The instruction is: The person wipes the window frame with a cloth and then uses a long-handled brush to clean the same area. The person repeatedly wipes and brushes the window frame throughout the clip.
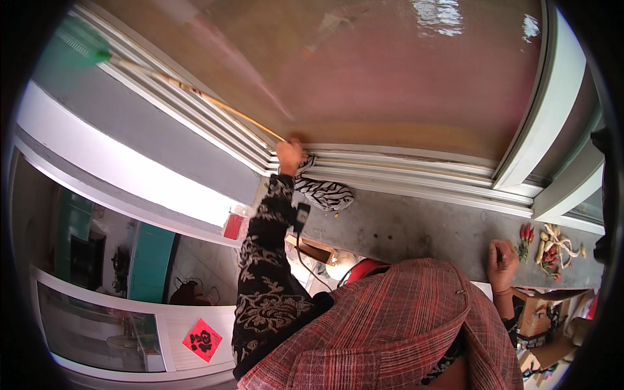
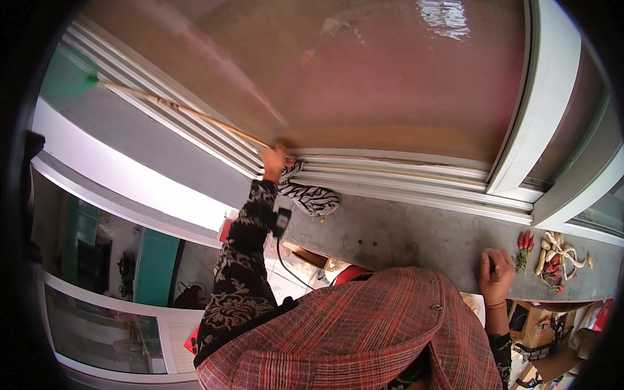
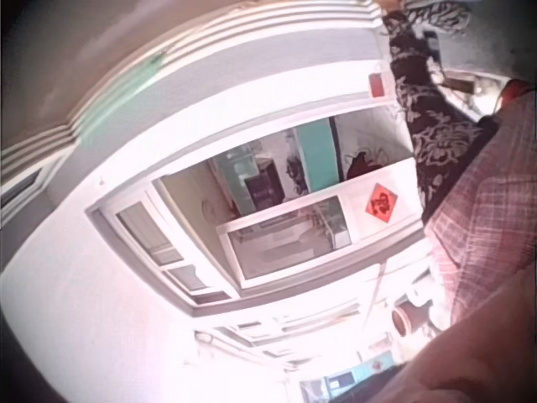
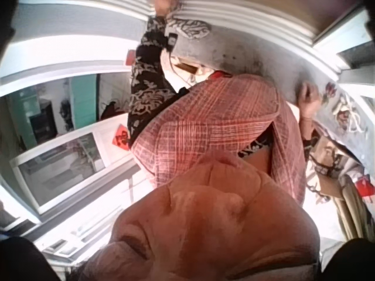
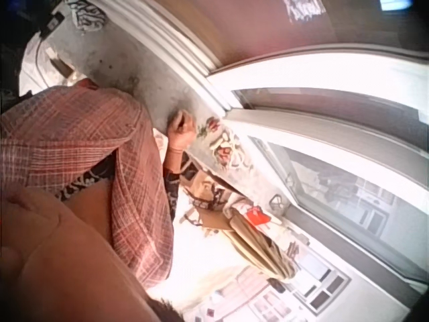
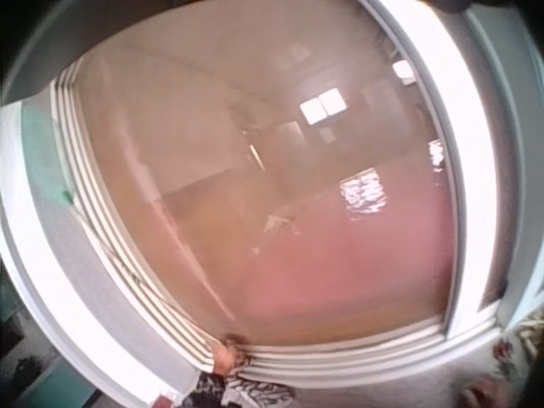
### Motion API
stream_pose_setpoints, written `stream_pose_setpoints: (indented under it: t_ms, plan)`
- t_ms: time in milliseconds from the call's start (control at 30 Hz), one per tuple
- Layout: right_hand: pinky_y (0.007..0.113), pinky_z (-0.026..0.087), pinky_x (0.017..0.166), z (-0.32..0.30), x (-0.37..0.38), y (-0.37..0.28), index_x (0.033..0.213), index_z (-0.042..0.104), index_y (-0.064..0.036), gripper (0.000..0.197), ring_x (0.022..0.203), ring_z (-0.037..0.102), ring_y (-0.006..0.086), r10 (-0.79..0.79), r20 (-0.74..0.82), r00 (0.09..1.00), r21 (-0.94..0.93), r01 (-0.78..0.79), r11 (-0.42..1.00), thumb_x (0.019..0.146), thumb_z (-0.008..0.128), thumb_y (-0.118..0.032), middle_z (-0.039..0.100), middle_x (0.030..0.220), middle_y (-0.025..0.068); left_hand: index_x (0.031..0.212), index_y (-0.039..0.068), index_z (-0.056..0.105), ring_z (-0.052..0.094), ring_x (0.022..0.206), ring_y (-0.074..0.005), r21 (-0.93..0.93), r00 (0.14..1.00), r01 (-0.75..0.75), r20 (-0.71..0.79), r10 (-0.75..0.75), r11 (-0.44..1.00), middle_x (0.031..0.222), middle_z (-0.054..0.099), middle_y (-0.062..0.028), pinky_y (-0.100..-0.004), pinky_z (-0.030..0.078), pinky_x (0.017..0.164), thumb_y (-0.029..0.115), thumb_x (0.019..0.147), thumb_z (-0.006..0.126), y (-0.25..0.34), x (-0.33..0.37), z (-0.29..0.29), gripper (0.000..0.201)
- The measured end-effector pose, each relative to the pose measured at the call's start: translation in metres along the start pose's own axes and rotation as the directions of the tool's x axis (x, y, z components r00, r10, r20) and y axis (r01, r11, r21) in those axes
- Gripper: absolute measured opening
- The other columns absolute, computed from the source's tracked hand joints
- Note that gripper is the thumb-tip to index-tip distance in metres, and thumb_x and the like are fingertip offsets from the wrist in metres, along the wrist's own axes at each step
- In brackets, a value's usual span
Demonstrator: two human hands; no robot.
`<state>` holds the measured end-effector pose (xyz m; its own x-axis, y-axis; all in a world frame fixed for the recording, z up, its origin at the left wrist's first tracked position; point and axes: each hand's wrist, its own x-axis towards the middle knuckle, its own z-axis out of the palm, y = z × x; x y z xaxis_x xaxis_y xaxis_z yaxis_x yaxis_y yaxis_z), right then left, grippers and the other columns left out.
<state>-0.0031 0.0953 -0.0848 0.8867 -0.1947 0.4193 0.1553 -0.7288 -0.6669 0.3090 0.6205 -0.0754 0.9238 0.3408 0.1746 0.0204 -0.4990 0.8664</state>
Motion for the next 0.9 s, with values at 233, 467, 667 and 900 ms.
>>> stream_pose_setpoints:
  t_ms: [233, 467, 667, 900]
  plan:
    - [0.033, 0.046, 0.06, 0.002, -0.001, -0.002, 0.086, 0.062, -0.0036, 0.002, 0.066, 0.058, 0.0277, -0.029, -0.043, 0.999, -0.057, 0.027, 0.998, 0.086, 0.064, -0.003, 0.059, 0.076, 0.0119, 0.072, -0.008, 0.066, 0.063, 0.073, -0.0469, 0.652, 0.968, -0.095, -0.117, 0.223, 0.752, 0.073, 0.063, -0.0299, -0.0519, 0.052, 0.07, 0.025, 0.086, 0.048, -0.009, 0.029, 0.001, 0.04]
    - [0.032, 0.047, 0.06, 0.0, 0.002, -0.004, 0.085, 0.063, -0.0036, 0.002, 0.066, 0.059, 0.0272, 0.036, 0.002, 0.999, -0.053, -0.036, 0.998, 0.085, 0.064, -0.003, 0.059, 0.077, 0.0121, 0.066, -0.006, 0.059, 0.061, 0.049, -0.0379, 0.032, 0.997, -0.007, -0.077, 0.01, 0.999, 0.06, 0.06, -0.0217, -0.045, 0.049, 0.049, 0.017, 0.086, 0.048, 0.03, -0.022, 0.034, 0.032]
    - [0.032, 0.046, 0.059, 0.0, 0.002, -0.009, 0.084, 0.063, -0.0037, 0.002, 0.063, 0.059, 0.0267, 0.017, -0.035, 0.999, -0.008, -0.017, 1.0, 0.085, 0.065, -0.003, 0.059, 0.075, 0.011, 0.063, -0.002, 0.051, 0.051, 0.037, -0.0178, -0.375, 0.995, 0.065, 0.099, -0.029, 0.925, 0.052, 0.049, -0.0067, -0.0327, 0.039, 0.033, 0.009, 0.088, 0.044, 0.08, -0.077, 0.071, 0.028]
    - [0.031, 0.045, 0.057, -0.001, 0.004, -0.014, 0.084, 0.063, -0.0033, 0.002, 0.062, 0.059, 0.0256, -0.008, -0.034, 0.999, 0.01, 0.008, 1.0, 0.085, 0.065, -0.003, 0.059, 0.075, 0.011, 0.064, 0.0, 0.053, 0.052, 0.037, -0.0193, -0.416, 0.971, 0.095, 0.237, 0.007, 0.905, 0.058, 0.054, -0.0093, -0.0295, 0.041, 0.033, 0.013, 0.088, 0.045, 0.106, -0.096, 0.095, 0.029]
